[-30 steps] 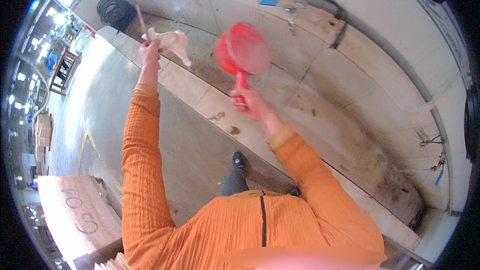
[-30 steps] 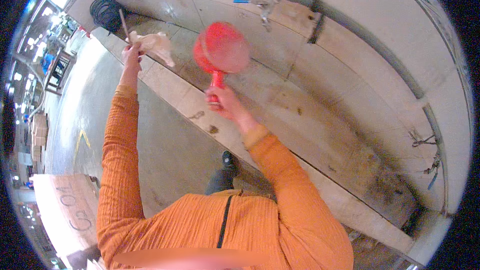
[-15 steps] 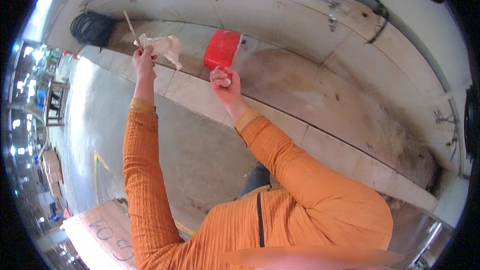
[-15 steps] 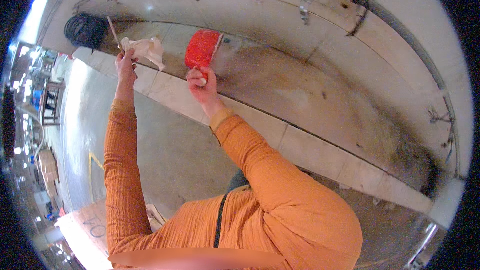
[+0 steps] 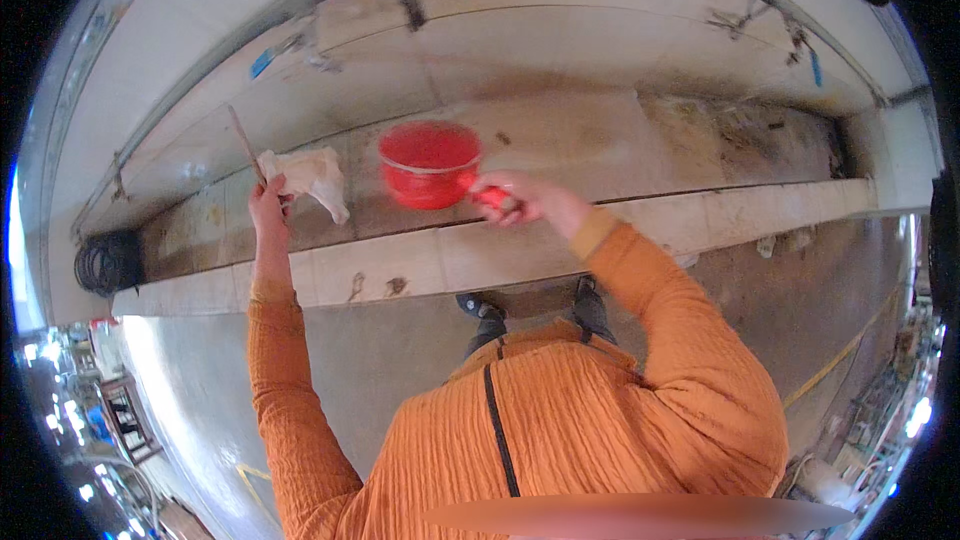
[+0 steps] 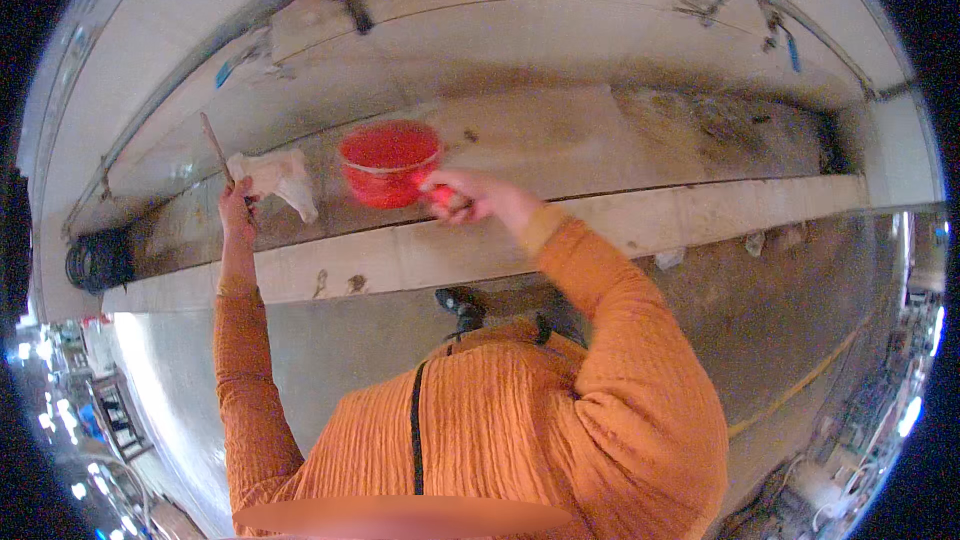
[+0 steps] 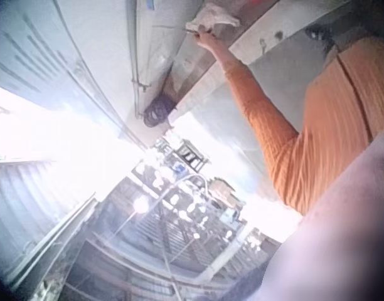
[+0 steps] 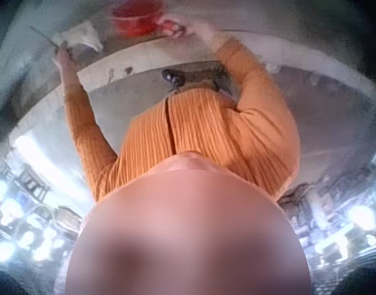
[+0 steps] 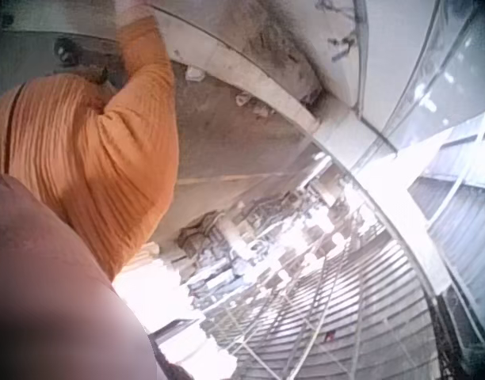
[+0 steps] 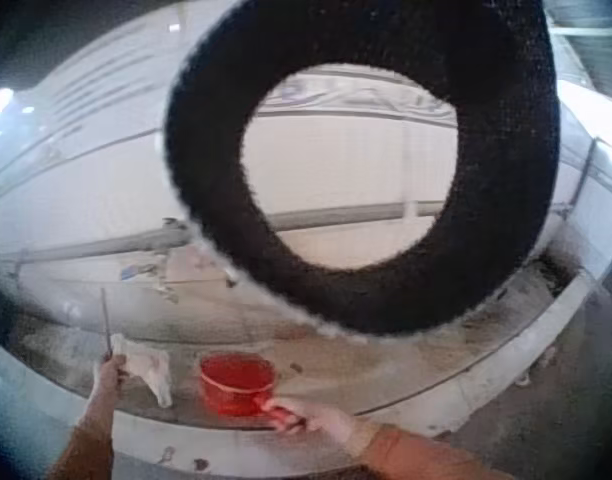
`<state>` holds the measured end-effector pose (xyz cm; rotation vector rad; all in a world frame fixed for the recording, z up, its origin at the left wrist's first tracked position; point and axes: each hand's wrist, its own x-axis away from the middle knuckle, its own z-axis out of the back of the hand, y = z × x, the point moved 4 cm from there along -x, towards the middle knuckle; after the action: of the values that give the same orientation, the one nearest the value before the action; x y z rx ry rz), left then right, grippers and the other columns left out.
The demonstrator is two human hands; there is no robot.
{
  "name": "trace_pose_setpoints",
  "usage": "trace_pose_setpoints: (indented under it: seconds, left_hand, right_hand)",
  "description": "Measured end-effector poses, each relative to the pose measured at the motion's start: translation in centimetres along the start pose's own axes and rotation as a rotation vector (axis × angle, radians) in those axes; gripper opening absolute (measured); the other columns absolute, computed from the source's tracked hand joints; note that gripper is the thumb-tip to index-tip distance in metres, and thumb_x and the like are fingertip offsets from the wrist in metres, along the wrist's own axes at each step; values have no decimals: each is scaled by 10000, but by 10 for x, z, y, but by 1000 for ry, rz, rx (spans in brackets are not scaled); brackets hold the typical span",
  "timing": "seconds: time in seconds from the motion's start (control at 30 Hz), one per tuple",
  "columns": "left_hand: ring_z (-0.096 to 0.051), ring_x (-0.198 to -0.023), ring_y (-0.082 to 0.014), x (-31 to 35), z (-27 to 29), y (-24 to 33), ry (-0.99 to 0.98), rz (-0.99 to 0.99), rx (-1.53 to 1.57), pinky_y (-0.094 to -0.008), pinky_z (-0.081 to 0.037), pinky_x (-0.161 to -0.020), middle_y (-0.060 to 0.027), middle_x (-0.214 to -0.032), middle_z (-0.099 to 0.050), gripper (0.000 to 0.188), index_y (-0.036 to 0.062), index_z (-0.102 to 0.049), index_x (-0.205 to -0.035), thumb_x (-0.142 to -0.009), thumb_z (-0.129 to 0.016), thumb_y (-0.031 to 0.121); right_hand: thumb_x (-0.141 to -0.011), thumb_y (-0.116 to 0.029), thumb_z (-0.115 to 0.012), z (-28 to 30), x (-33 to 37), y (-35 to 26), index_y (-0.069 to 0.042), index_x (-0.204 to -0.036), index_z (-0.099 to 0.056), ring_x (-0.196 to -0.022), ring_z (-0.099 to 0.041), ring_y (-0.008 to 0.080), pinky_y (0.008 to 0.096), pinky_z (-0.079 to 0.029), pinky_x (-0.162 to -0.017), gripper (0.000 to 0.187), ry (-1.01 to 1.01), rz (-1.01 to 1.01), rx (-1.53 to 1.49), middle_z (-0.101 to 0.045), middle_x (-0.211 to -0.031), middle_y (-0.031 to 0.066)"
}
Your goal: The person washes a white cloth in a red bucket under a running tap, repeatedly soaking, wringing, and rinsing it. After finishing, the person carries the bucket and cloth through a warehouse area.
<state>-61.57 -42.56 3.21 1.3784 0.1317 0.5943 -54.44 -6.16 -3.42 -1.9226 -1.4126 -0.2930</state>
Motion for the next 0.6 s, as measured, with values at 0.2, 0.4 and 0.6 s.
trace_pose_setpoints:
  seconds: [0.2, 0.4, 0.6]
  left_hand:
    - [-460, -467, -82, 84, -143, -1, -202, 36, 22, -197, -294, -364, 6, -635, -510, 171, 94, -487, -799, -693, -599, 167]
    - [-449, -481, -78, 160, -270, 5, -376, 83, 56, -186, -286, -359, 4, -655, -512, 202, 88, -472, -822, -690, -602, 167]
    - [-458, -503, -71, 217, -374, 27, -531, 29, -109, -167, -278, -365, 9, -681, -520, 222, 90, -490, -857, -691, -597, 191]
  right_hand:
    - [-704, -253, -545, 162, 211, -22, -102, -698, -457, -378, -415, 91, 193, -242, -284, 175, 602, 165, 330, -444, -525, 10]
    - [-734, -182, -513, 261, 284, -13, -85, -789, -459, -490, -468, 151, 211, -294, -339, 124, 537, 595, -416, -458, -611, 61]
    - [-772, -205, -483, 310, 223, -27, -142, -960, -406, -668, -494, 256, 375, -400, -494, 212, 754, 844, -875, -472, -828, 93]
